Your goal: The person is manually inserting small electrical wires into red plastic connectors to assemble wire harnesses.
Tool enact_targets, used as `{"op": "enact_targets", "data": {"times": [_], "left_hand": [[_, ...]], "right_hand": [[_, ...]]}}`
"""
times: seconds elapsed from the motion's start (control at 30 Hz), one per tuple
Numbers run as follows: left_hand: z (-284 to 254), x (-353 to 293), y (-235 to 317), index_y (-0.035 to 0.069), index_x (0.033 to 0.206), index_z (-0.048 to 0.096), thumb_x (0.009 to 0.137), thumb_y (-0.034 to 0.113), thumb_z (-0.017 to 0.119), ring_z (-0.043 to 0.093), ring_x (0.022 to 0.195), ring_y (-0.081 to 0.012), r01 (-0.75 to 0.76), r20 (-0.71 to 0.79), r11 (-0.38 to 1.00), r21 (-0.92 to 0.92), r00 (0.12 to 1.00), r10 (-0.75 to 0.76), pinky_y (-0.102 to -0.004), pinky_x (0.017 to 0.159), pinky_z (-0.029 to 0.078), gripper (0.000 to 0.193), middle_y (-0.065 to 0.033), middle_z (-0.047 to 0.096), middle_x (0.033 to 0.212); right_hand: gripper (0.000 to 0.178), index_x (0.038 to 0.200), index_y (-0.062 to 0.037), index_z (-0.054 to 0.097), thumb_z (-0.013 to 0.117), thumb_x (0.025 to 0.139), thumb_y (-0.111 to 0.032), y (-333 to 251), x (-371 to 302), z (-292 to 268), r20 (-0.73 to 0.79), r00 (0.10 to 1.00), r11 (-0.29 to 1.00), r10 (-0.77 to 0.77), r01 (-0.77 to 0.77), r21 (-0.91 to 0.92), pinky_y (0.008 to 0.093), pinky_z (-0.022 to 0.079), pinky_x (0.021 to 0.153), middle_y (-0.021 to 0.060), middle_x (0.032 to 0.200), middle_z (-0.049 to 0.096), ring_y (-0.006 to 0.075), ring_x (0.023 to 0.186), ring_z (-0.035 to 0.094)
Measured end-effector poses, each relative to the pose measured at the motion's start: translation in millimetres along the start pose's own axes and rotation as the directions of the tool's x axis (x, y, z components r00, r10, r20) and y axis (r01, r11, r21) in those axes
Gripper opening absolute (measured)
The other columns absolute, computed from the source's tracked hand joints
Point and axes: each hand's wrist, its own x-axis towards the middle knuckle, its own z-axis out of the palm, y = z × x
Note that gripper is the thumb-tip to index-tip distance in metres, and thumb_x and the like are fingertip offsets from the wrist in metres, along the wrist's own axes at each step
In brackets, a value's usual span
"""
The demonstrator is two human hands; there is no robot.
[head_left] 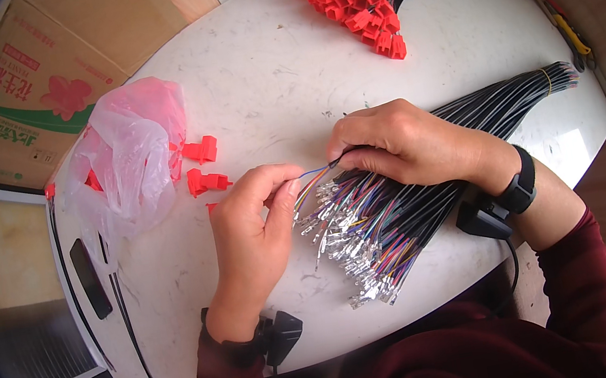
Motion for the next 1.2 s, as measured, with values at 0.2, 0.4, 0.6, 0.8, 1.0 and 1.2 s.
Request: {"op": "enact_targets", "data": {"times": [0.2,0.4,0.6,0.8,1.0,1.2], "left_hand": [[-6.6,4.4,2.9,0.0,0.098,0.064,0.092,0.0,0.06,0.061,0.072,-0.0158,-0.028,0.137,0.999,0.042,0.99,0.021,-0.0292,0.065,0.047,0.006,-0.0094,0.066,0.083],[-10.4,3.6,3.8,0.0,0.092,0.059,0.095,0.004,0.059,0.053,0.068,-0.0146,-0.019,0.173,0.997,0.069,0.985,0.007,-0.0299,0.062,0.043,0.005,-0.0074,0.059,0.078],[-11.2,4.6,2.5,0.0,0.09,0.057,0.097,0.009,0.058,0.048,0.063,-0.0123,0.029,0.165,0.999,0.043,0.986,-0.036,-0.0285,0.058,0.04,0.011,-0.0051,0.056,0.072],[-9.5,4.1,1.5,0.0,0.092,0.058,0.101,0.012,0.053,0.054,0.075,-0.0097,0.103,0.081,0.99,-0.099,0.992,-0.095,-0.0251,0.069,0.044,0.016,-0.0035,0.061,0.085],[-12.5,8.6,4.8,0.001,0.095,0.064,0.091,0.006,0.066,0.059,0.083,-0.0162,-0.221,-0.084,0.973,0.072,0.97,0.227,-0.0295,0.073,0.047,0.006,-0.0078,0.064,0.092],[-8.0,3.7,11.6,0.002,0.089,0.066,0.074,-0.006,0.075,0.058,0.085,-0.0214,-0.384,0.017,0.851,0.358,0.914,0.405,-0.0322,0.074,0.047,0.019,-0.0084,0.06,0.094]], "right_hand": [[0.013,0.1,-0.0004,0.062,0.065,0.088,-0.003,4.8,-0.8,1.8,-0.025,0.999,1.0,-0.02,0.02,-0.009,0.0394,0.051,0.075,0.0151,0.091,0.065,0.0355,0.084,0.064],[0.013,0.1,-0.0003,0.062,0.064,0.088,-0.003,3.2,0.5,1.0,-0.027,0.999,0.999,-0.034,0.033,-0.013,0.0393,0.051,0.076,0.0151,0.091,0.065,0.0356,0.085,0.064],[0.011,0.101,0.001,0.062,0.063,0.09,-0.002,3.8,0.4,0.3,-0.01,1.0,1.0,-0.009,0.009,-0.023,0.0371,0.052,0.078,0.0147,0.092,0.065,0.0332,0.086,0.065],[0.011,0.101,0.001,0.062,0.063,0.091,-0.003,4.5,1.0,1.1,-0.019,1.0,1.0,-0.009,0.009,-0.022,0.037,0.051,0.077,0.0147,0.091,0.065,0.0327,0.086,0.065],[0.01,0.1,0.0005,0.062,0.063,0.091,-0.003,3.6,0.3,0.6,-0.048,0.999,0.999,0.008,-0.009,-0.033,0.0362,0.051,0.074,0.0142,0.088,0.065,0.0312,0.083,0.065],[0.01,0.099,0.0003,0.062,0.064,0.09,-0.003,2.1,0.6,0.7,-0.07,0.997,0.999,0.016,-0.018,-0.04,0.0357,0.051,0.071,0.014,0.086,0.064,0.0303,0.079,0.064]]}}
